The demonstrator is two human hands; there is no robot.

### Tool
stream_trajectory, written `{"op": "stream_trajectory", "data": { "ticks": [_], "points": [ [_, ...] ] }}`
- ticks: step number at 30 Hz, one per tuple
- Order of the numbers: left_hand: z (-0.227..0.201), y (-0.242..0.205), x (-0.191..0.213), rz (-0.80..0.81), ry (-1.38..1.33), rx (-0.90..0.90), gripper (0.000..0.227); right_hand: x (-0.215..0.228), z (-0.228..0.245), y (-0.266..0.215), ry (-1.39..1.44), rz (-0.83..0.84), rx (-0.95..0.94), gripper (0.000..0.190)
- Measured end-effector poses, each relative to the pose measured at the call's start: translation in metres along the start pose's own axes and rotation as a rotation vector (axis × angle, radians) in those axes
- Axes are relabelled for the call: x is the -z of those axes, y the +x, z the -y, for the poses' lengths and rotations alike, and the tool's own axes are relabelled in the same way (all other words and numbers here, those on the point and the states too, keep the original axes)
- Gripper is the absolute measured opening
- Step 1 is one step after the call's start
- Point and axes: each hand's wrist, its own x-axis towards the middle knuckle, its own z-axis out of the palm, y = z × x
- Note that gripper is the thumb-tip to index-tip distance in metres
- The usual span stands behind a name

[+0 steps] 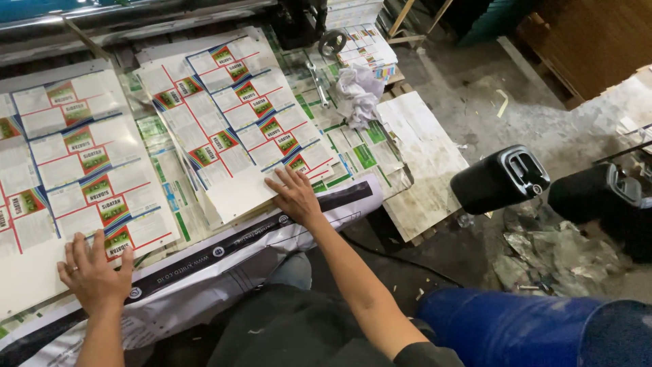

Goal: The person feeds stacks of printed paper sheets into a machine, likely a laminator or cutter, using both hands. They repeatedly pick up sheets from a pile on the table and guide them into the machine's rollers.

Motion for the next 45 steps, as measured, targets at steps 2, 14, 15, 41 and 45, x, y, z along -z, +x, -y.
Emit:
{"op": "stream_trajectory", "data": {
  "ticks": [2, 14, 15, 41, 45],
  "points": [
    [0.000, 0.000, 0.000, -0.002, -0.002, 0.003, 0.065, -0.004, -0.004, -0.003, 0.018, -0.010, -0.002, 0.053],
    [0.000, 0.004, -0.002, -0.022, 0.033, 0.008, 0.066, -0.027, -0.020, -0.007, 0.254, -0.084, -0.083, 0.054],
    [0.001, 0.003, -0.001, -0.022, 0.046, 0.006, 0.068, -0.032, -0.021, -0.010, 0.226, -0.113, -0.055, 0.049],
    [-0.002, 0.010, 0.007, -0.042, 0.064, 0.054, 0.069, -0.017, -0.004, -0.011, -0.123, -0.253, 0.055, 0.039],
    [-0.003, 0.005, 0.003, -0.018, 0.047, 0.033, 0.070, 0.006, 0.014, -0.010, -0.112, -0.289, 0.092, 0.043]
  ]
}}
